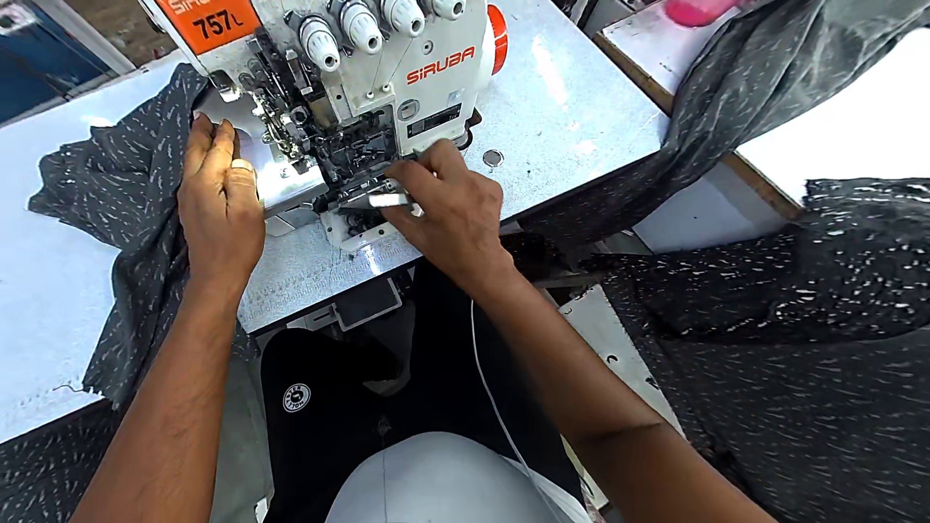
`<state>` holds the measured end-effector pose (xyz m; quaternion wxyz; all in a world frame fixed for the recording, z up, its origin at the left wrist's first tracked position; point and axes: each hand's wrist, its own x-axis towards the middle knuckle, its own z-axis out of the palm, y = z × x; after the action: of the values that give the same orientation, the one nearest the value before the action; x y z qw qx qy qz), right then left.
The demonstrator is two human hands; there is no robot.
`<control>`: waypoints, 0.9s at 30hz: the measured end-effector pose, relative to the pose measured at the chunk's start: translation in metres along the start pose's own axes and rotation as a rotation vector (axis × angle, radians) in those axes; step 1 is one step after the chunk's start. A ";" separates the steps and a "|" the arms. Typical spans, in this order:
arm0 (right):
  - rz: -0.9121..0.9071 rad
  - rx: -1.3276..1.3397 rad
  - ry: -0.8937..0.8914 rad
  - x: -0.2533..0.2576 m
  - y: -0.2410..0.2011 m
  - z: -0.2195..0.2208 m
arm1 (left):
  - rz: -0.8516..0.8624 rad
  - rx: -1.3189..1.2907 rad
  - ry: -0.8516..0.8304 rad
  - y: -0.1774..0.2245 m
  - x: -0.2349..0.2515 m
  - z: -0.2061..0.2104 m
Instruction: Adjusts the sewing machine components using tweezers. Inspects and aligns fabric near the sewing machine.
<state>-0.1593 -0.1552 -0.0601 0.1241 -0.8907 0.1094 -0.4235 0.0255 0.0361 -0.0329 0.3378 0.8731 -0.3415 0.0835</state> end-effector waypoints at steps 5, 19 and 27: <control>0.094 0.037 0.133 0.022 -0.004 0.029 | 0.008 0.000 0.012 0.001 0.001 0.000; 0.497 0.085 0.228 0.038 -0.011 0.050 | 0.010 -0.049 0.049 -0.001 -0.001 0.002; 0.516 0.152 0.172 0.034 -0.033 0.054 | 0.018 -0.057 0.063 -0.003 -0.002 0.005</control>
<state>-0.0930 -0.1270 -0.0575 0.2845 -0.7823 0.3107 -0.4588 0.0256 0.0357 -0.0388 0.3724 0.8570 -0.3405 0.1044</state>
